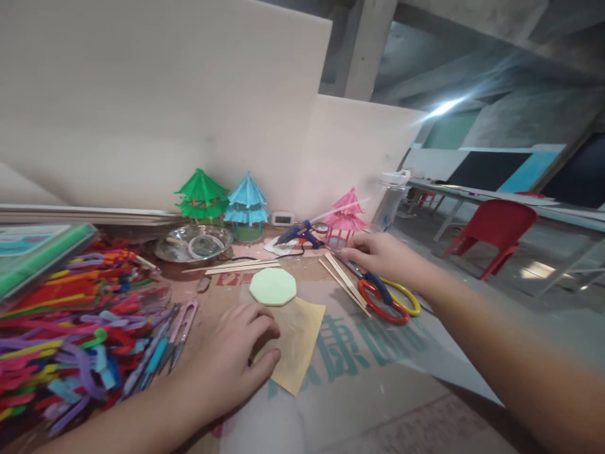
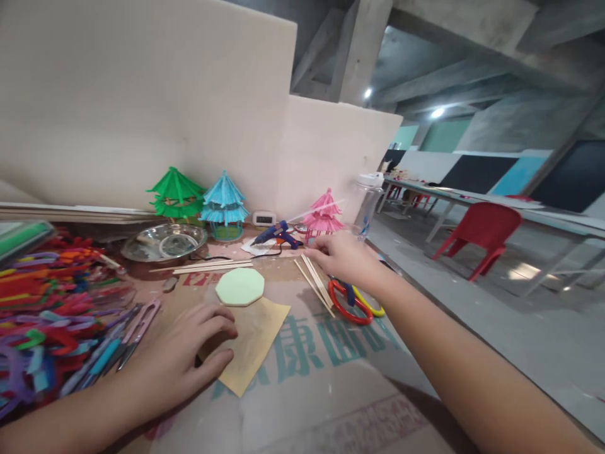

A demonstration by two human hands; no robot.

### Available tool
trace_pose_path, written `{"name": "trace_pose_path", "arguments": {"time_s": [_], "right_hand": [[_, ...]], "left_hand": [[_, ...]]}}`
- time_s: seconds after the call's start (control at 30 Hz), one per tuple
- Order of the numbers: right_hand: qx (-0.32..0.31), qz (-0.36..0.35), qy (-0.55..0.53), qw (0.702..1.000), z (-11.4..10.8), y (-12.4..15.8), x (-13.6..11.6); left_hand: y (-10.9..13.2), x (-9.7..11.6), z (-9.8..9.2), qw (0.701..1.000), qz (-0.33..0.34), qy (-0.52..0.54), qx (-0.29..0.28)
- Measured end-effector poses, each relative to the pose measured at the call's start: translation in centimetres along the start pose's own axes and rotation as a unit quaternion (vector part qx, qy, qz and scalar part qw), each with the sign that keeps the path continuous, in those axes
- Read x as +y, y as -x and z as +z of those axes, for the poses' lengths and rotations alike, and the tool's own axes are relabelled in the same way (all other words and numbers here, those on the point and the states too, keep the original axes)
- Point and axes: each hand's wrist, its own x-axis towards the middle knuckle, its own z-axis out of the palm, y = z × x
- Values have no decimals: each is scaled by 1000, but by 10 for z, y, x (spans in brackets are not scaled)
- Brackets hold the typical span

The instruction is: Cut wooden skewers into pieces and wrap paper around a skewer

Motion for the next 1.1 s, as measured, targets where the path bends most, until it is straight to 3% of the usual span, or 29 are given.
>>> {"name": "trace_pose_path", "arguments": {"time_s": [0.3, 0.4, 0.63, 1.1], "right_hand": [[-90, -5, 164, 982, 15, -21, -42], [-122, 47, 230, 964, 22, -27, -35], [-157, 109, 234, 953, 53, -35, 4], [-208, 63, 165, 962, 47, -38, 6]], "left_hand": [[2, 1, 1, 1000, -8, 22, -4], [3, 0, 2, 1000, -1, 28, 4], [2, -1, 3, 1000, 2, 19, 21], [0, -3, 4, 1000, 11, 10, 24]]}}
